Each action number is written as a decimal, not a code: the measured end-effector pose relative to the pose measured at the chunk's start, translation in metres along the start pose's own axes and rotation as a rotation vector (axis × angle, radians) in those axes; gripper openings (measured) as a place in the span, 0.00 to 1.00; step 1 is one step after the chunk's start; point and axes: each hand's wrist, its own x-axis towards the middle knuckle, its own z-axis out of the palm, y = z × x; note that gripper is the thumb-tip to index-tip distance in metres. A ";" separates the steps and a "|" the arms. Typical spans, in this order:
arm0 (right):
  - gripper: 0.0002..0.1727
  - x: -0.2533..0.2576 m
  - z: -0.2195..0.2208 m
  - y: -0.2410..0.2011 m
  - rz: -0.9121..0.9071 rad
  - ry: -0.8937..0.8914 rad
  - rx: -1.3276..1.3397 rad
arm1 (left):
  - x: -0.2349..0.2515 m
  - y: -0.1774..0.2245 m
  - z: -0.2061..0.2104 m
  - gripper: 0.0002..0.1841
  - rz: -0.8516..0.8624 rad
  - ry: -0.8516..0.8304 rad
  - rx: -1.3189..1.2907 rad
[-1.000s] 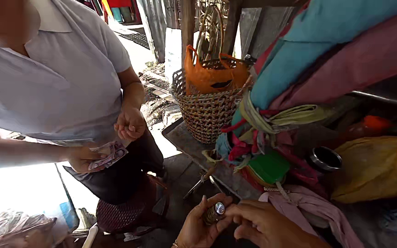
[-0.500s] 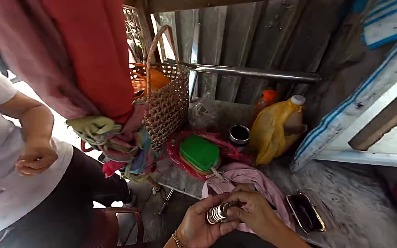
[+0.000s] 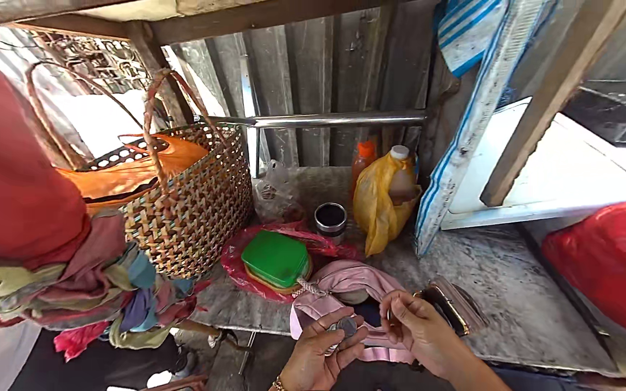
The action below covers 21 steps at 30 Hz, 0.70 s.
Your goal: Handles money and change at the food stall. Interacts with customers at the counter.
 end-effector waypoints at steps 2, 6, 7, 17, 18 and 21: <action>0.11 0.000 -0.002 0.003 -0.014 -0.027 -0.151 | 0.006 0.000 0.006 0.19 -0.025 0.040 0.063; 0.19 0.008 0.003 0.013 -0.146 -0.055 -0.711 | 0.013 0.003 0.014 0.20 -0.096 -0.022 0.181; 0.20 0.008 0.005 0.014 -0.182 -0.056 -0.768 | 0.015 0.004 0.013 0.20 -0.113 -0.064 0.179; 0.04 0.027 0.004 0.004 0.033 0.018 -0.015 | 0.028 0.020 -0.015 0.25 -0.081 -0.443 -0.114; 0.06 0.030 0.006 0.004 0.037 -0.007 0.004 | 0.025 0.022 -0.016 0.24 -0.044 -0.435 -0.093; 0.15 0.046 0.027 0.006 0.113 -0.097 -0.025 | 0.006 0.038 -0.022 0.23 0.111 -0.372 -0.076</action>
